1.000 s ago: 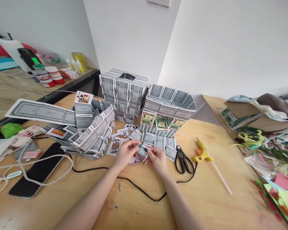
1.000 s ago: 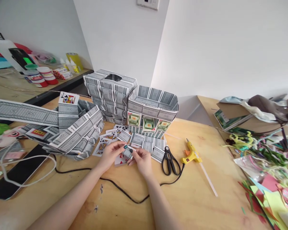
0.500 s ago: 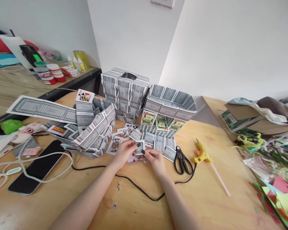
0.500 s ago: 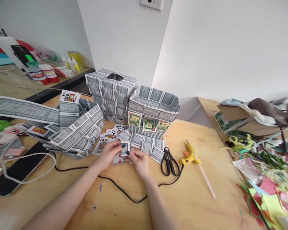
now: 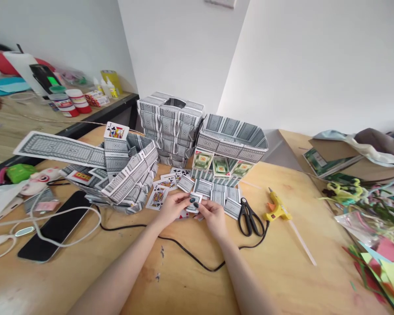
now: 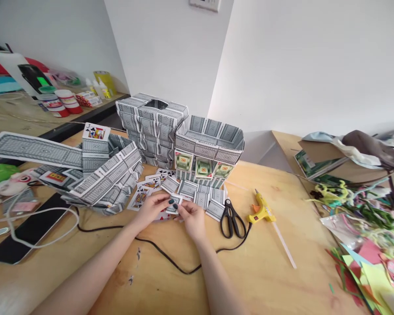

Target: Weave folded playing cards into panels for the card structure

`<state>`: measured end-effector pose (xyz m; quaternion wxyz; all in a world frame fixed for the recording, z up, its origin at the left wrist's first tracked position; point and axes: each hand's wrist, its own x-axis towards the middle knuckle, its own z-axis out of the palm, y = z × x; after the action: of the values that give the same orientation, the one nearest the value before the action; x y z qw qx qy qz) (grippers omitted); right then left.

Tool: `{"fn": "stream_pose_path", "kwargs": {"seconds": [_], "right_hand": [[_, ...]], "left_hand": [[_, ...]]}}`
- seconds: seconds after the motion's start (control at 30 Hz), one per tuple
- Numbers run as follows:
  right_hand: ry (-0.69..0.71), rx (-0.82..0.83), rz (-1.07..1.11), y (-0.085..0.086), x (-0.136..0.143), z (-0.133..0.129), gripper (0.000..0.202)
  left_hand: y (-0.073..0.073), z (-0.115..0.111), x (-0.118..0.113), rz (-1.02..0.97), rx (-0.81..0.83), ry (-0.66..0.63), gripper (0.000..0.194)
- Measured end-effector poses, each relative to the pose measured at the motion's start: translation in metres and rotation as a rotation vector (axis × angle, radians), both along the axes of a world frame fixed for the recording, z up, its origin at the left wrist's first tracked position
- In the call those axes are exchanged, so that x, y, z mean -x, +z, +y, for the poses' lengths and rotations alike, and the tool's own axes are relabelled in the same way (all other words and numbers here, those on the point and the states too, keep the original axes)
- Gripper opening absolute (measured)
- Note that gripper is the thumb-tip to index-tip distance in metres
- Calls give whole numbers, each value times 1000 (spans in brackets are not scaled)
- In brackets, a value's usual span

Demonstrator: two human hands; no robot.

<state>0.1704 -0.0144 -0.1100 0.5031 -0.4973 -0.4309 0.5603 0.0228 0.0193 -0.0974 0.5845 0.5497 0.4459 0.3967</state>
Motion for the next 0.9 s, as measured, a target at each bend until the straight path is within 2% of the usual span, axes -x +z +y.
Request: {"fn": "stream_pose_path", "kwargs": {"seconds": [0.13,0.23,0.53,0.9], "right_hand": [[-24,-8,73,-1,2,0,29],[-32,-2,61,-2,3,0,29],[-20,-2,-3,1,2,-2,31],[28,7,2,4,0,-2,29]], "left_hand": [[9,0,4,-54,43,-75,31],[11,0,4,-59,75,-76,27],[9,1,3,-60,96,-124,24],[3,3,4,-19,92,-94,22]]}}
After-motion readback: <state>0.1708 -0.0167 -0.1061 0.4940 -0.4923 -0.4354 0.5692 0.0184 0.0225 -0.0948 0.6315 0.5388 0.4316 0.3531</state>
